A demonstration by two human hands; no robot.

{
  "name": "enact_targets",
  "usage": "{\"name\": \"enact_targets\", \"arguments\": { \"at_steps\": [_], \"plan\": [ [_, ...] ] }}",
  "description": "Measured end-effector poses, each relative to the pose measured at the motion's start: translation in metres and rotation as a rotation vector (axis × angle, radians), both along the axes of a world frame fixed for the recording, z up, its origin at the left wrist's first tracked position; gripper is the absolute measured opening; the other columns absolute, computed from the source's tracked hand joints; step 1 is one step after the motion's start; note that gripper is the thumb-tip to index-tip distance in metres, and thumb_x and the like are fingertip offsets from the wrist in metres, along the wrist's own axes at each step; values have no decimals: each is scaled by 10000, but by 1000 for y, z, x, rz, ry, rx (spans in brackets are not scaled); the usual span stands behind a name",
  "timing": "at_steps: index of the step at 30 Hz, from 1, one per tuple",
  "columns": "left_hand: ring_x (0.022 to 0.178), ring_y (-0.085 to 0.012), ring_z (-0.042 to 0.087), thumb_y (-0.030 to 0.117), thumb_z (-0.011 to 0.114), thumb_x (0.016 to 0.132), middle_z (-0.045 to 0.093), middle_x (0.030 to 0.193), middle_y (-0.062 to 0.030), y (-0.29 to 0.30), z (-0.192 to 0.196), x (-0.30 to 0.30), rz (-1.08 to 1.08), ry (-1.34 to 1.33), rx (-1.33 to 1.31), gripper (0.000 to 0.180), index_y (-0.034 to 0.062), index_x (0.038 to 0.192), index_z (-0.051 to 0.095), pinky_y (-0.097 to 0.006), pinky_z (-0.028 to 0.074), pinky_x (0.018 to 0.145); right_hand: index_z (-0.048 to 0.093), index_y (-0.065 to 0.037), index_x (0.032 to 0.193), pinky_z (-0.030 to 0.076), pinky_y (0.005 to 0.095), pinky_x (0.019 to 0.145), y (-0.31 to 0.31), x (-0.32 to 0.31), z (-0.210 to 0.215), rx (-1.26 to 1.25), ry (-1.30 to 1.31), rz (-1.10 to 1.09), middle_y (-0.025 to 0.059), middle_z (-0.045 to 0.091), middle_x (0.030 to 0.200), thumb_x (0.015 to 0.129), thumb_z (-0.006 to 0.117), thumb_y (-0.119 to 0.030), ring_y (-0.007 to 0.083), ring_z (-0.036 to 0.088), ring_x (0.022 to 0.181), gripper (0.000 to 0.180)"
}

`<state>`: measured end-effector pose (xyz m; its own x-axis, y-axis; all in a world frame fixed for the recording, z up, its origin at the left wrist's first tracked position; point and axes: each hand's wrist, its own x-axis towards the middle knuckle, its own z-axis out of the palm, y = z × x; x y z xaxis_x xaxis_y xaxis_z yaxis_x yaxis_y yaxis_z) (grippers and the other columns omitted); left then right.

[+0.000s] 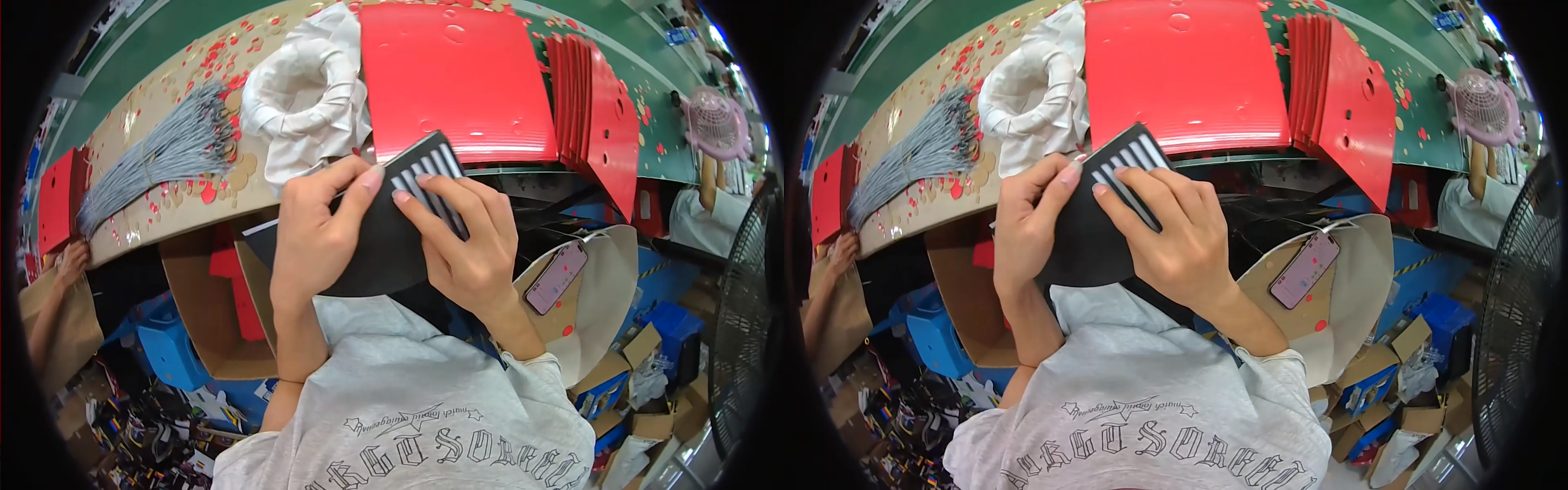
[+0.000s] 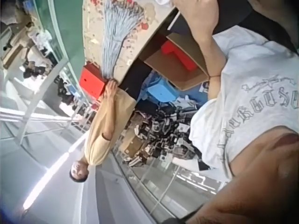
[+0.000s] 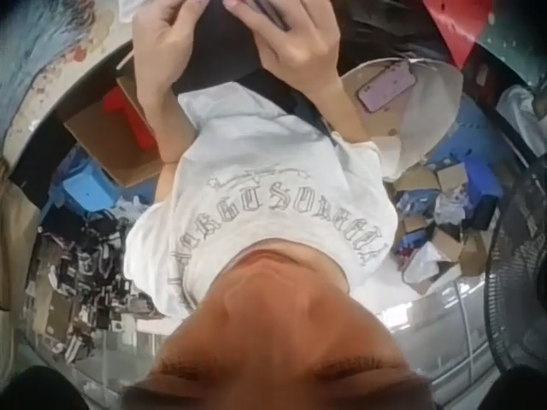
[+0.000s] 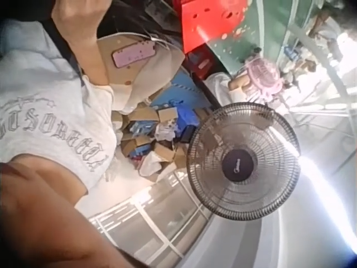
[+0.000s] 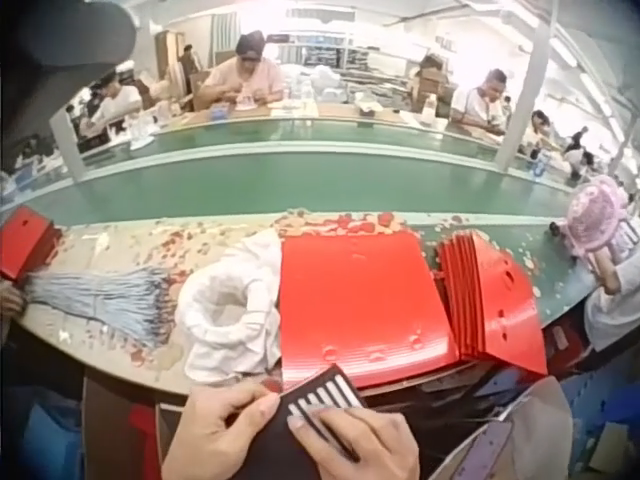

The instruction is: The recorder is assembling red plastic folder covers by manually inserting small components into pre-punched holes along an assembly line.

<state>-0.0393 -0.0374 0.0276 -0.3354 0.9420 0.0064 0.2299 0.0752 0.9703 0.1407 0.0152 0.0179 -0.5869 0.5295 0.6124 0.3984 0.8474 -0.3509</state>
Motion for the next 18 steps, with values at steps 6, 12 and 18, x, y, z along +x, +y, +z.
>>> {"name": "enact_targets", "arguments": {
  "at_steps": [6, 12, 18],
  "plan": [
    [555, -174, 436, 120, 612, 950, 494, 620, -140, 2, -4, 2, -56, 21, 52, 188, -46, 863, 626, -325, 368, 557, 777, -61, 1073, 525, 282, 584, 1, -8, -7, -55, 123, 31, 61, 665, 968, 651, 726, 94, 212, 634, 793, 453],
    [564, -141, 397, 141, 604, 947, 446, 616, -117, 2, -11, 0, -102, -121, 57, 239, -57, 816, 588, -321, 337, 546, 774, -98, 1091, 525, 263, 561, 3, -1, -6, -67, 102, 77, 40, 672, 965, 681, 749, 39, 169, 650, 725, 433],
    [533, -154, 351, 130, 610, 934, 395, 584, -120, 2, -21, -1, -206, -195, 70, 249, -43, 762, 560, -338, 296, 520, 779, -89, 1008, 540, 269, 570, 5, 3, -4, -329, 118, 114, 37, 690, 899, 730, 814, -21, 157, 658, 663, 289]
  ]
}}
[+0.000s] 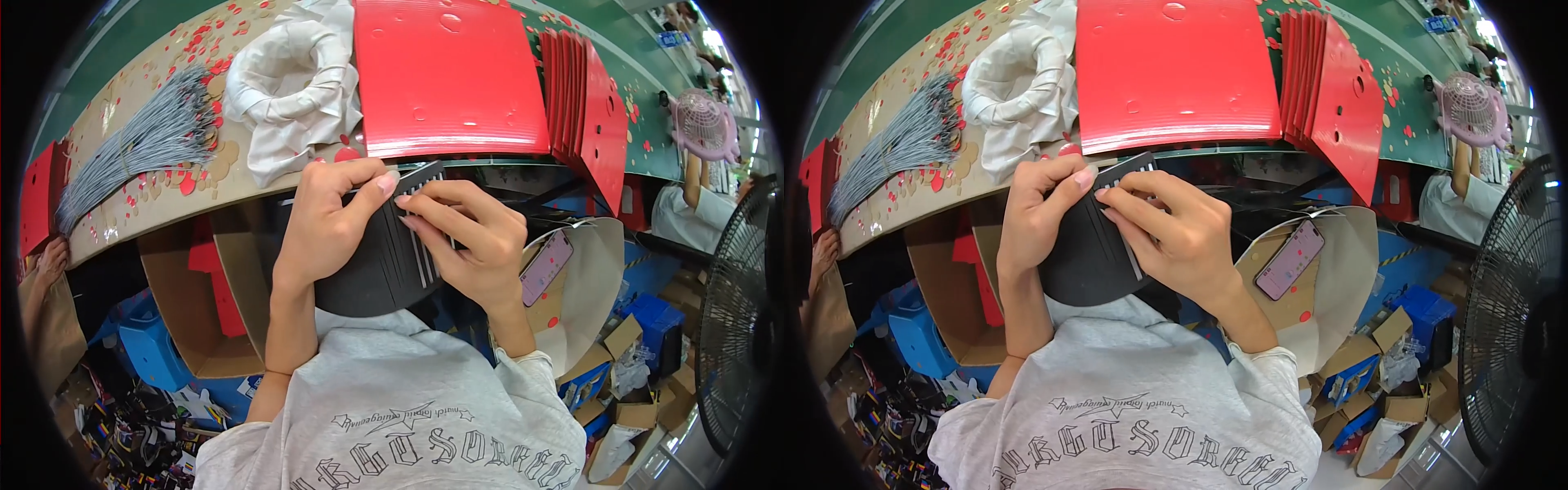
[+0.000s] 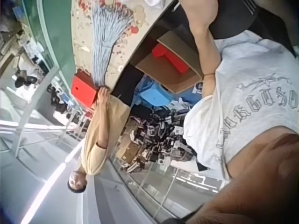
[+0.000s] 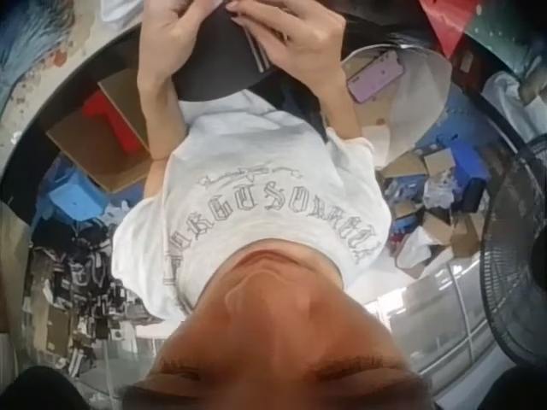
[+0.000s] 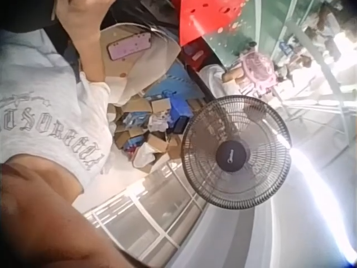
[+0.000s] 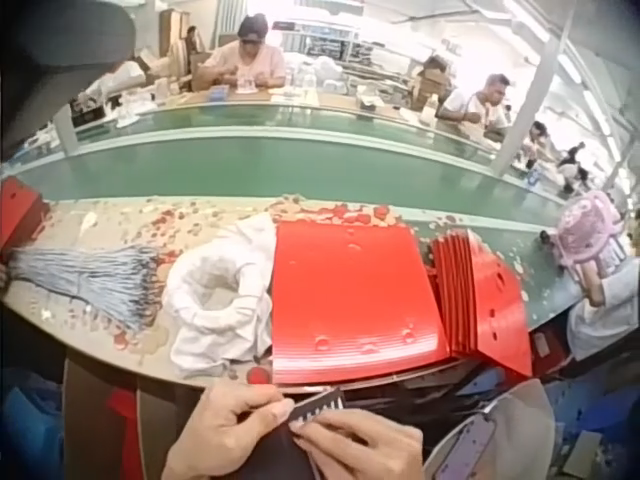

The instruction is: The recorder is assembling red plastic folder covers by manually inserting small components into pre-punched holes along an assembly line.

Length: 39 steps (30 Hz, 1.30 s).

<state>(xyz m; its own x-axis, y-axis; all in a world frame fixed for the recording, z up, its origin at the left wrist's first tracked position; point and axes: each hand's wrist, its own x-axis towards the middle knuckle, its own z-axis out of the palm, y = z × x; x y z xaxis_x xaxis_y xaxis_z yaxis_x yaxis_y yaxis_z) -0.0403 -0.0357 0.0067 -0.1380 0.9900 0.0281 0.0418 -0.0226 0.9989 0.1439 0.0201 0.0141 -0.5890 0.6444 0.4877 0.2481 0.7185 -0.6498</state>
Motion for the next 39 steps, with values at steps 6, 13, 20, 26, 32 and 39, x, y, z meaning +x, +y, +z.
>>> {"name": "enact_targets", "arguments": {
  "at_steps": [6, 13, 20, 26, 32, 39],
  "plan": [
    [488, -295, 379, 98, 613, 921, 408, 584, -181, 5, 10, 11, 56, 297, 35, 237, -32, 744, 526, -380, 307, 495, 771, -65, 933, 554, 285, 597, 3, 5, 2, -88, 25, -31, 54, 700, 881, 742, 817, -32, 192, 687, 679, 199],
    [520, -319, 344, 64, 612, 906, 403, 593, -185, -6, 19, 14, 60, 386, 26, 202, -38, 747, 538, -390, 311, 507, 731, -7, 912, 557, 312, 627, 10, 5, -2, -259, 88, 137, 86, 694, 878, 768, 803, -15, 231, 697, 720, 161],
    [556, -171, 264, 54, 606, 923, 268, 616, -97, -3, 11, 14, 109, 313, 59, 254, -35, 735, 460, -371, 233, 519, 687, -18, 937, 542, 330, 649, 4, 0, -3, -234, 90, 87, 86, 666, 885, 787, 778, -26, 241, 675, 753, 175],
    [572, -183, 248, 71, 574, 943, 255, 611, -118, -6, 5, 17, 208, 283, 41, 278, -31, 735, 421, -388, 212, 534, 744, -11, 1032, 538, 298, 579, 0, -4, -11, 30, 223, -1, 70, 658, 884, 761, 811, -33, 189, 642, 695, 280],
    [564, -201, 256, 75, 556, 956, 270, 603, -130, -5, 16, 17, 148, 304, 8, 287, -39, 738, 409, -391, 220, 531, 743, -17, 922, 524, 302, 557, 1, -2, -8, 68, 193, 26, 65, 664, 857, 756, 814, -34, 193, 643, 686, 181],
    [691, -424, 501, 42, 588, 905, 503, 717, -204, -8, 23, 15, 5, 572, 79, 110, -22, 817, 570, -486, 401, 642, 754, -34, 842, 549, 326, 704, 50, 18, 31, -233, 198, 58, 96, 705, 868, 749, 826, -29, 211, 695, 791, 118]
  ]
}}
